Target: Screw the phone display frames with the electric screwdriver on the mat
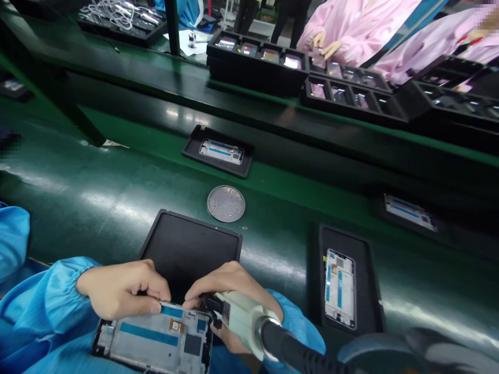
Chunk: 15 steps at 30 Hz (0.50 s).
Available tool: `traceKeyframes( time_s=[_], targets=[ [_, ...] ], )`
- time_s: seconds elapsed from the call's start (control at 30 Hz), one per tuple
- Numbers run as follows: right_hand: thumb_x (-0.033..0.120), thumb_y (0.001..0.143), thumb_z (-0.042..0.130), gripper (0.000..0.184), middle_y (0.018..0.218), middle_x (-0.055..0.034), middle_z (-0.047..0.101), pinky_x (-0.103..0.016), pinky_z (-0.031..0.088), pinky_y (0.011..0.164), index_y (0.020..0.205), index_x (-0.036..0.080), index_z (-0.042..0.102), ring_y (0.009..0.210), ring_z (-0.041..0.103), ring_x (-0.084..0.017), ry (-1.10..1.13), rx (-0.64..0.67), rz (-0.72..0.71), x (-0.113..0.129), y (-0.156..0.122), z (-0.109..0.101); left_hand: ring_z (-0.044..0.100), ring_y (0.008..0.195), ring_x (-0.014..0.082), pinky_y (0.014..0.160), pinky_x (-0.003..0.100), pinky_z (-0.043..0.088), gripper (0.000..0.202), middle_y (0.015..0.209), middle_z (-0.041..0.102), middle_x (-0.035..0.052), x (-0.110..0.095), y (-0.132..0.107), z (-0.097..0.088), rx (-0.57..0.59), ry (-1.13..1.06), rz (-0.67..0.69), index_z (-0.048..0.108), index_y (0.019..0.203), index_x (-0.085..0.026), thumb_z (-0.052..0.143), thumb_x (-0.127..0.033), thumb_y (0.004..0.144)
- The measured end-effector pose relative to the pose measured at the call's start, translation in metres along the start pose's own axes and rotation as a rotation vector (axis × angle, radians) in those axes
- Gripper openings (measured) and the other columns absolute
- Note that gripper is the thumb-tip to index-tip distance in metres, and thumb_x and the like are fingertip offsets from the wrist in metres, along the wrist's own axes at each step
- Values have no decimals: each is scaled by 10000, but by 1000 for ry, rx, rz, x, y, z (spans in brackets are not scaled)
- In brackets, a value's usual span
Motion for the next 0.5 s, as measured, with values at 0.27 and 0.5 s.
traceKeyframes(
  time_s=[0.27,0.5],
  targets=[
    [458,961,479,320,780,-47,765,-211,560,597,1075,204,638,653,725,-139,-119,-42,-3,9,0,-1,382,495,66,477,174,316,171,561,469,-58,3,-2,0,-15,-31,-26,622,846,-154,518,-277,906],
    [523,948,484,406,781,-75,755,-224,550,615,1018,171,673,658,713,-138,-29,32,70,3,0,4,365,483,64,477,177,313,161,541,439,-64,1,1,1,22,-21,-3,599,817,-155,523,-273,896]
  ],
)
Point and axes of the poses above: each hand's wrist, its own y-axis towards the middle knuckle, its own z-axis out of the palm, x = y × z, the point moved 7 cm from there along y, towards the middle knuckle
